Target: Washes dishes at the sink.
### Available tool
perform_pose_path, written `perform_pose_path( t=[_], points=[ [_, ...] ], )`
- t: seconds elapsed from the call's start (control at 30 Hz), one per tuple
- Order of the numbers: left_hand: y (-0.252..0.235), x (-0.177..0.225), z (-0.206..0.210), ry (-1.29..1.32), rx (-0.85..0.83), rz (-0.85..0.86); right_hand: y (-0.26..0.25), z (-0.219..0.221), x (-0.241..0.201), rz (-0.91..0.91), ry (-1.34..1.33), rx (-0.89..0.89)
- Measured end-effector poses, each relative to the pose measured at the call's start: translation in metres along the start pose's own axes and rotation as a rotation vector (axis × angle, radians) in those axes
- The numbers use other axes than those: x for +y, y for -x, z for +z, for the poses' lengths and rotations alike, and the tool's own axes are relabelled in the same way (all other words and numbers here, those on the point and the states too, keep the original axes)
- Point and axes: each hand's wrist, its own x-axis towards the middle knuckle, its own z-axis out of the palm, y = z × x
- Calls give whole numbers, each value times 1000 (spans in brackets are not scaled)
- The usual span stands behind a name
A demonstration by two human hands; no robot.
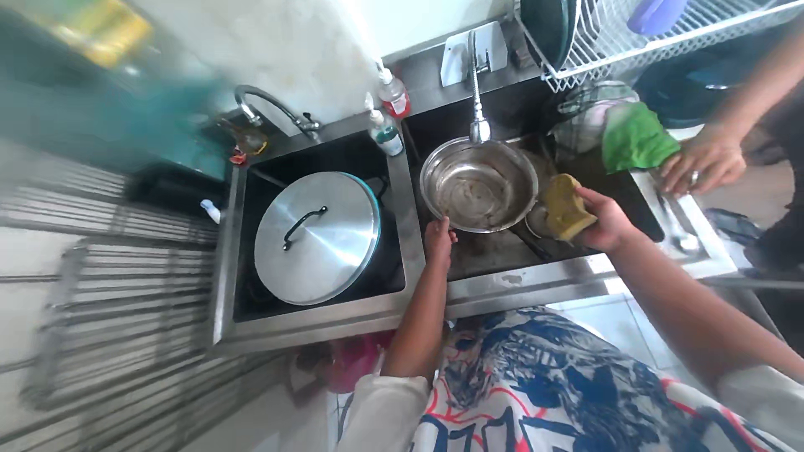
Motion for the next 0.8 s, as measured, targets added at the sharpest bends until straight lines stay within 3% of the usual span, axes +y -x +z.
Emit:
perform_pose_path(
  t=[0.2,0.37,0.6,0.8],
  points=[
    [43,8,-63,-210,-198,79,1,44,11,-2,67,-53],
    [65,-2,-121,-273,-186,226,-6,95,34,0,245,-25],
    [84,-32,-177,-274,12,309,-45,204,81,-161,1052,-437],
    [95,-53,-208,-309,200,383,-100,262,121,-386,1705,-701]
  ],
)
